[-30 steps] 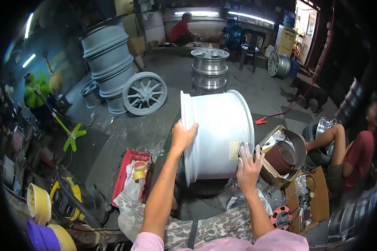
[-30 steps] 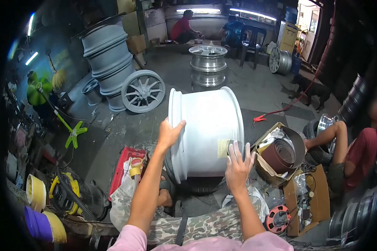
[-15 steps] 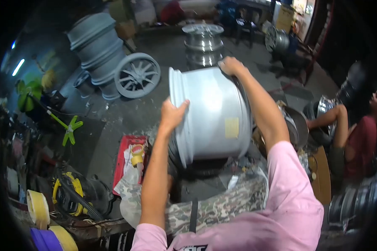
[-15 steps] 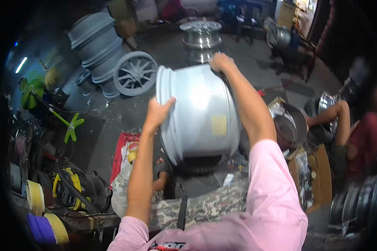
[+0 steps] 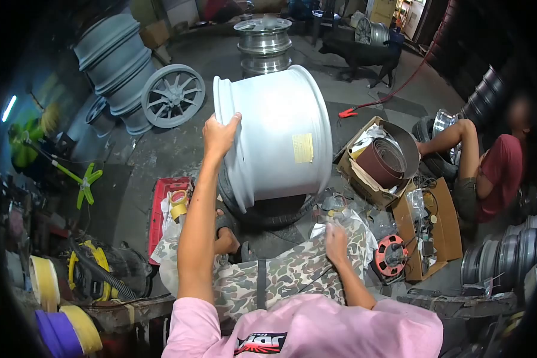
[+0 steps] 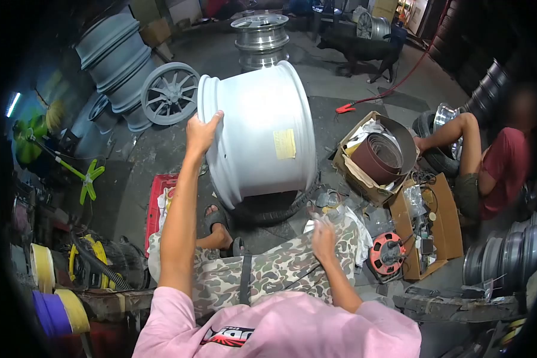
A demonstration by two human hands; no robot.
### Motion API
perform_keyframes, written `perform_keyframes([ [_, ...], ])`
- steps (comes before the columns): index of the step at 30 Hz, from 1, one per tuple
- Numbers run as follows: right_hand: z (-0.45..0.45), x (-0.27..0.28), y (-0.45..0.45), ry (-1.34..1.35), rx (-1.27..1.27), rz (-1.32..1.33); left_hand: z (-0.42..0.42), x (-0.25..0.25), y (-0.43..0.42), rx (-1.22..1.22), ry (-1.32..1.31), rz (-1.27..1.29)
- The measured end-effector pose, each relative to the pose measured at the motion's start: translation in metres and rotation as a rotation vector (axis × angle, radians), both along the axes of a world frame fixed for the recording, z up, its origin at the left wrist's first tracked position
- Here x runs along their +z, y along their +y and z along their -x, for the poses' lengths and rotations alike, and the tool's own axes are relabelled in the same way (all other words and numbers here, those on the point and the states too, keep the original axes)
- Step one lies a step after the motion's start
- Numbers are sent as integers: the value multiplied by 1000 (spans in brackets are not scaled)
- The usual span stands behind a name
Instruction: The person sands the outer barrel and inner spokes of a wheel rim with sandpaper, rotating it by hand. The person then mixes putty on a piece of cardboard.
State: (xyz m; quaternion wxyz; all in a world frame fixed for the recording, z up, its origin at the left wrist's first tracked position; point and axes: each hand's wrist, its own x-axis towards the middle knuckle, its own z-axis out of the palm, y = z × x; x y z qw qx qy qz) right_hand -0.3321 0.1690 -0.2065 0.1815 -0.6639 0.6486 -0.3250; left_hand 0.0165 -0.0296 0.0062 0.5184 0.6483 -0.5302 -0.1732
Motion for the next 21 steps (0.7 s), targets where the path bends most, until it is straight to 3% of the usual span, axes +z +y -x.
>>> perform_keyframes([
  [2,37,-6,-6,-108,-87,73,5,8,0,54,-70,58],
  [5,61,35,-35,-213,-208,219,8,3,2,142,-201,75],
  [7,73,53,-71,-349,-140,268,4,7,4,198,-266,71],
  [9,61,106,-99,-438,-12,370,-3,14,10,151,-421,-90],
  [13,49,209,-137,-784,56,138,-10,15,27,127,-473,-113],
  [15,45,234,-165,-1054,256,136,-11,-1,33,154,-290,58],
  [16,40,245,-177,-1239,305,83,-11,-7,34,190,-264,16],
  [17,40,241,-203,-1233,306,81,-8,-4,36,192,-259,16],
  [19,33,201,-248,-576,237,59,-6,7,47,169,-225,99],
  [21,26,180,-250,-147,-27,339,-6,12,52,195,-227,189],
])
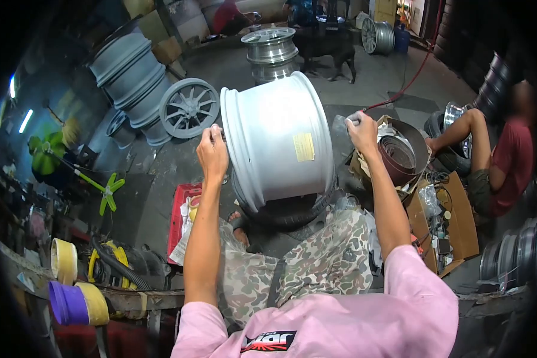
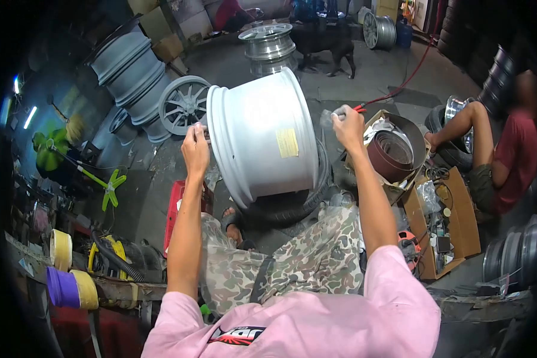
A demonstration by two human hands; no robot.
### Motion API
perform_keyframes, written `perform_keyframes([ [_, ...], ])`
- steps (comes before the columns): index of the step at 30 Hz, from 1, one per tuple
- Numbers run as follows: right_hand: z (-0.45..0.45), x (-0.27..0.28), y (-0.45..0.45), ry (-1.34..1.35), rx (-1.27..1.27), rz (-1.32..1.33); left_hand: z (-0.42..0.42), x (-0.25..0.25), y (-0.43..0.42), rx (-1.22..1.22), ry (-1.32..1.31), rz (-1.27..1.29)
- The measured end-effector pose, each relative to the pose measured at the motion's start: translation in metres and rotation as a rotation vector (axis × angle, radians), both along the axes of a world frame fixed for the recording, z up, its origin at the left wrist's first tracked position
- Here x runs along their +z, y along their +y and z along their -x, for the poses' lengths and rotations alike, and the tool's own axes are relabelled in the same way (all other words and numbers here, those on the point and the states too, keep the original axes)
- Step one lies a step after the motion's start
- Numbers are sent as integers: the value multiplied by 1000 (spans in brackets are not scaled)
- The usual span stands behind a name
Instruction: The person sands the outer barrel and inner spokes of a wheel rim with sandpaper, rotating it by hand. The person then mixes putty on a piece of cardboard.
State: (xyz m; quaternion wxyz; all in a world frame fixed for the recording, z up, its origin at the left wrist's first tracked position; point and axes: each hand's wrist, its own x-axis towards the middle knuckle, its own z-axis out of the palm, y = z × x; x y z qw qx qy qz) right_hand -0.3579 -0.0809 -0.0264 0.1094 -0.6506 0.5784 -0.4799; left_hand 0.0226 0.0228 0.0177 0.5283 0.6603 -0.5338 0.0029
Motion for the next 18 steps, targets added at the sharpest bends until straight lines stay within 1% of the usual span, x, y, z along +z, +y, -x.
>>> perform_keyframes([
  [1,1,-7,3,-119,12,62,2,6,4,-6,20,87],
  [2,4,-13,5,-330,89,-32,4,9,6,-8,45,171],
  [3,6,-17,13,-451,136,-32,1,9,7,-13,-24,254],
  [4,7,-19,25,-578,174,-36,6,12,16,-16,-24,236],
  [5,10,-18,37,-647,187,-89,13,20,22,-41,-3,232],
  [6,13,-13,48,-647,176,-88,23,27,26,-70,21,231],
  [8,15,-5,68,-825,190,-122,40,31,31,-113,-12,264],
  [10,14,1,86,-857,214,-127,63,33,40,-318,-160,249],
  [12,5,13,105,-897,267,-114,93,33,53,-488,-223,155],
  [14,-5,18,123,-885,283,-161,115,28,61,-651,-401,242],
  [16,-15,16,140,-873,378,-224,137,22,71,-747,-419,234],
  [17,-19,10,144,-896,419,-241,143,18,75,-736,-420,240],
  [18,-23,12,154,-910,422,-295,147,13,78,-750,-493,240],
])
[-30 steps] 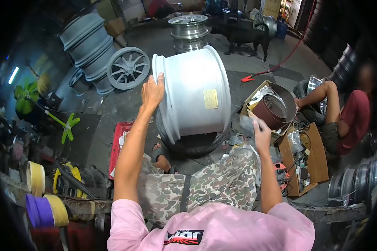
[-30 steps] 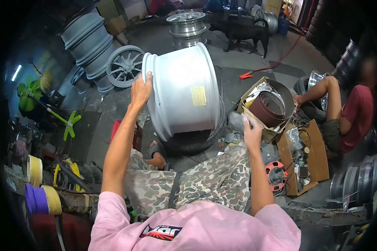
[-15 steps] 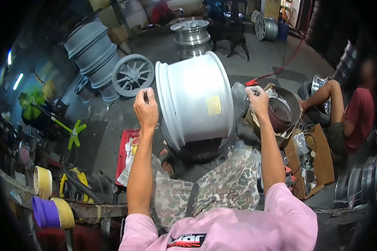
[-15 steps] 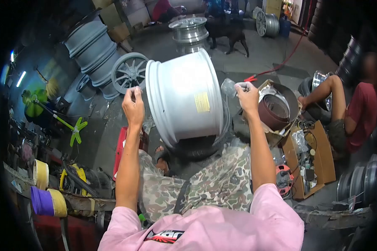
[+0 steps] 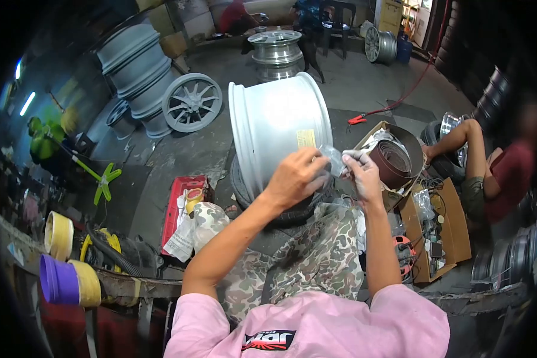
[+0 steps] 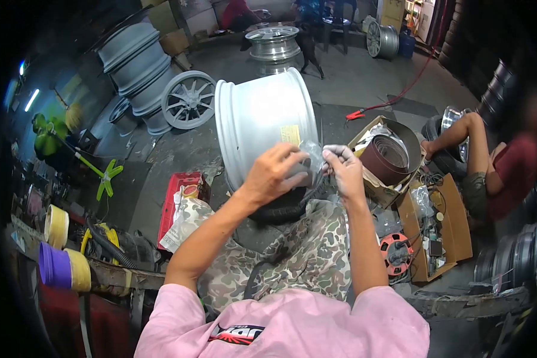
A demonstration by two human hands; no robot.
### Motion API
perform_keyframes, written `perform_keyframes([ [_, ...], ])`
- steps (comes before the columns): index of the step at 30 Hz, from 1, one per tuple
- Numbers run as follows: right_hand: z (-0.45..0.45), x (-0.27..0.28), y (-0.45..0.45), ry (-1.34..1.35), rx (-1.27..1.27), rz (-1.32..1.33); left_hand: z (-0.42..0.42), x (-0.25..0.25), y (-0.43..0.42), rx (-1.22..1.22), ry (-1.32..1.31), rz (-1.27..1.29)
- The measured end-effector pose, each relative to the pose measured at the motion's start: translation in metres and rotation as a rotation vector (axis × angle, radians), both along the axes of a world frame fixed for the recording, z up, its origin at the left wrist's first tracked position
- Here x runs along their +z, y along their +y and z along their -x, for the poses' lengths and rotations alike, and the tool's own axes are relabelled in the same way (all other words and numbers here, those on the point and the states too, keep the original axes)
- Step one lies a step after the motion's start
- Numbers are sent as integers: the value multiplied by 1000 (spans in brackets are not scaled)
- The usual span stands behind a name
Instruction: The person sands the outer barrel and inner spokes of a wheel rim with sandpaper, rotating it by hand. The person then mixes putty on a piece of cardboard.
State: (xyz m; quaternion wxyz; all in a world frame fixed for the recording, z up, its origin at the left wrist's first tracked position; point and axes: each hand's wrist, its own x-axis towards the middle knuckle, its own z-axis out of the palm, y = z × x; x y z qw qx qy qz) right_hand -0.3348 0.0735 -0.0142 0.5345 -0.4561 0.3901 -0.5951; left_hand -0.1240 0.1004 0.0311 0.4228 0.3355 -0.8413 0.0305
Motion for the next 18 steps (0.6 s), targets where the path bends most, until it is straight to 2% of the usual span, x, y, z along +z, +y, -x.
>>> perform_keyframes([
  [4,-9,4,22,-112,76,-61,1,-13,2,19,-73,-17],
  [5,-10,9,27,-143,71,-88,3,-14,1,5,77,9],
  [6,-11,11,29,-144,71,-83,3,-13,2,4,76,13],
  [8,-11,15,31,-17,-7,13,4,-11,3,-9,486,-450],
  [10,-17,20,38,63,-52,46,-2,-10,-1,-20,553,-515],
  [12,-21,22,42,203,-32,100,-8,-11,-4,-92,689,-796],
  [18,-31,31,52,202,20,129,-15,7,0,-219,709,-917],
])
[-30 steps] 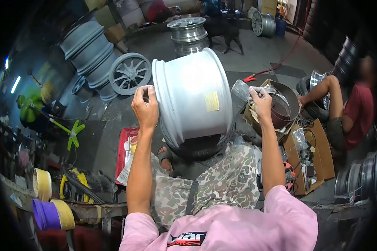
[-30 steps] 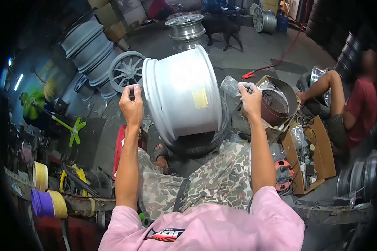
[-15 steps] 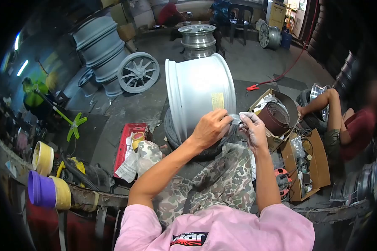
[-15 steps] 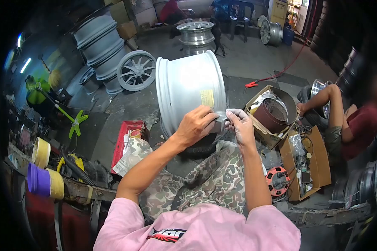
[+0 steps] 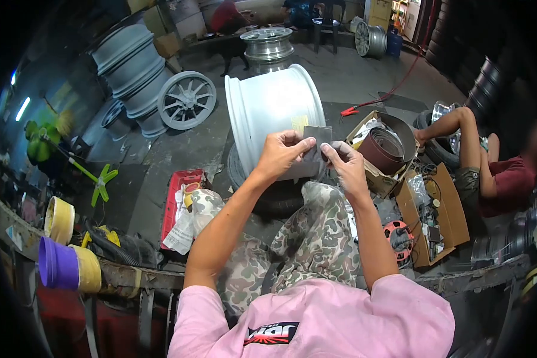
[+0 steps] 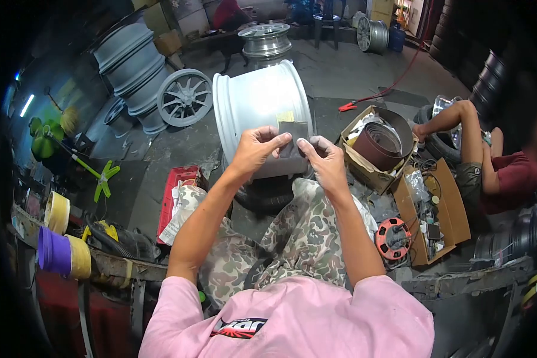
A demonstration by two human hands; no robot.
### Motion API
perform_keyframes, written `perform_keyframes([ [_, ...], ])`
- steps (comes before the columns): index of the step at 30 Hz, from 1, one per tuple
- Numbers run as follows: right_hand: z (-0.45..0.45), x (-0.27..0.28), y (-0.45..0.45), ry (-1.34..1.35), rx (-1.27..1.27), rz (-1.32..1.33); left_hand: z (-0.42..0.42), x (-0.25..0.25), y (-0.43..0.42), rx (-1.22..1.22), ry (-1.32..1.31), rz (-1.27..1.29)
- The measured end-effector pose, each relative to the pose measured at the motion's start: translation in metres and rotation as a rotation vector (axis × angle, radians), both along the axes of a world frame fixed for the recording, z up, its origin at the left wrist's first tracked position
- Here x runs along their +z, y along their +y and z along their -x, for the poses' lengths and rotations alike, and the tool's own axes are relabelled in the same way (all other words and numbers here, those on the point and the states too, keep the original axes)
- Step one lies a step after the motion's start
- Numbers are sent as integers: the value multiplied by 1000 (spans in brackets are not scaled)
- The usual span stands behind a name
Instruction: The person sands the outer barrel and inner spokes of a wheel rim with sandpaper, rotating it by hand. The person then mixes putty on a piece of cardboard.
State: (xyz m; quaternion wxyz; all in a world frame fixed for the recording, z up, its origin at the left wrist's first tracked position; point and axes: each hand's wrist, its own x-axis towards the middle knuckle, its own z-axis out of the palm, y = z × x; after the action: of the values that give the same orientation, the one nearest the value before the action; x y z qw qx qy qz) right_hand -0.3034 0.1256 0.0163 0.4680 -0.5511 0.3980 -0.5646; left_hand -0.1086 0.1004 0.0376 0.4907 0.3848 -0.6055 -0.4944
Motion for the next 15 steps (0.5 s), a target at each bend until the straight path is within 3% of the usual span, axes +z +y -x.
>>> perform_keyframes([
  [6,-7,4,4,-71,-63,41,1,11,-1,29,30,4],
  [8,-6,-1,3,43,-152,150,4,5,0,50,19,-3],
  [10,-11,6,12,124,-187,211,9,2,1,372,-121,395],
  [11,-13,10,14,206,-222,276,10,1,1,376,-130,339],
  [15,-9,4,14,213,-135,257,12,-11,-7,7,98,113],
])
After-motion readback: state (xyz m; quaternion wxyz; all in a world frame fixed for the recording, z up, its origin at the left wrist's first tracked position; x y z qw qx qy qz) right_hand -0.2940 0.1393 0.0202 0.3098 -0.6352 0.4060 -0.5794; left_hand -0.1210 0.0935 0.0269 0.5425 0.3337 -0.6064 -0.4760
